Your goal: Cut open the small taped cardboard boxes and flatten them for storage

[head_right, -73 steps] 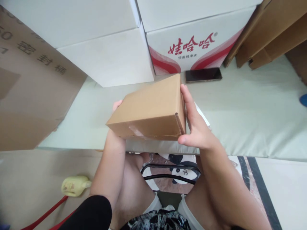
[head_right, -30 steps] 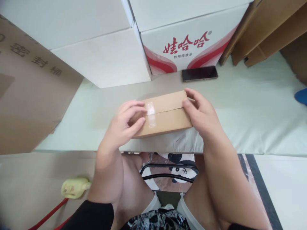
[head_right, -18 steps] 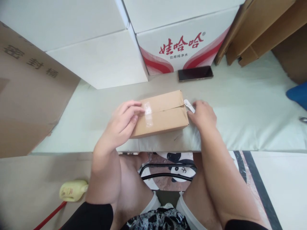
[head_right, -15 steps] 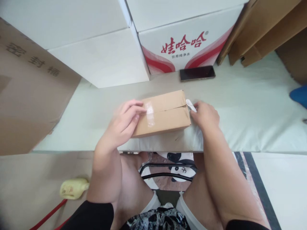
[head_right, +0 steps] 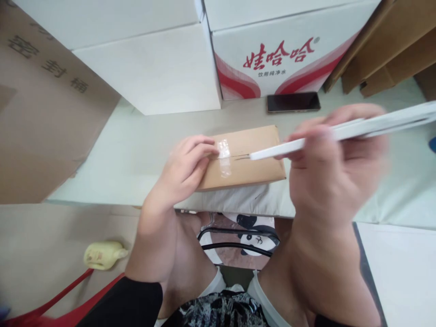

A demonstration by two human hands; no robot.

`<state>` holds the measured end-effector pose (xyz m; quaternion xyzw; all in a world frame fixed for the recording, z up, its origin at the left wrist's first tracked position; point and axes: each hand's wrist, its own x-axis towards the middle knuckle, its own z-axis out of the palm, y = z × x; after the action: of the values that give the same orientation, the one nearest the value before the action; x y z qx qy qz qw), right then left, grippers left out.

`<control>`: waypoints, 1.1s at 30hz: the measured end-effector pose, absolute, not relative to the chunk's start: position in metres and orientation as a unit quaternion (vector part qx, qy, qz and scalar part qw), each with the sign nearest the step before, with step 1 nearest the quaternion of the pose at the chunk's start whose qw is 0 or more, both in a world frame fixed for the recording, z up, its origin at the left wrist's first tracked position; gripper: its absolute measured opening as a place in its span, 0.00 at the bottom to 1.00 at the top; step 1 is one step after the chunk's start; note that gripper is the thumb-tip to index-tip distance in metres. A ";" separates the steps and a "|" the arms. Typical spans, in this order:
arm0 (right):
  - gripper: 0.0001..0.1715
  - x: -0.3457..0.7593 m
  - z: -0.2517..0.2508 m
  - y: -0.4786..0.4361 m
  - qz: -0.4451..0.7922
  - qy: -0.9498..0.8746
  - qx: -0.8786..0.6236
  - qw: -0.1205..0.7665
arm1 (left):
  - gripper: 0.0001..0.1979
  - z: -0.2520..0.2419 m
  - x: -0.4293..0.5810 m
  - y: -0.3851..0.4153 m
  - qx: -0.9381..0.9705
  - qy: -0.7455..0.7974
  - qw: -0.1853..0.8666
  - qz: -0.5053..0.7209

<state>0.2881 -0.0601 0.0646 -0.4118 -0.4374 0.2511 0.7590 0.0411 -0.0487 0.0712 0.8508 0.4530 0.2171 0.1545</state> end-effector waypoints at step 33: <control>0.23 0.259 0.069 -0.064 0.421 -0.471 -0.371 0.681 | 0.16 0.070 0.045 -0.054 0.792 0.502 0.199 0.283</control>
<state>0.2586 -0.0643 0.0691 -0.3705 -0.4711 0.4208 0.6809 0.0454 -0.0536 0.0701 0.7924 0.5024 0.2831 0.1989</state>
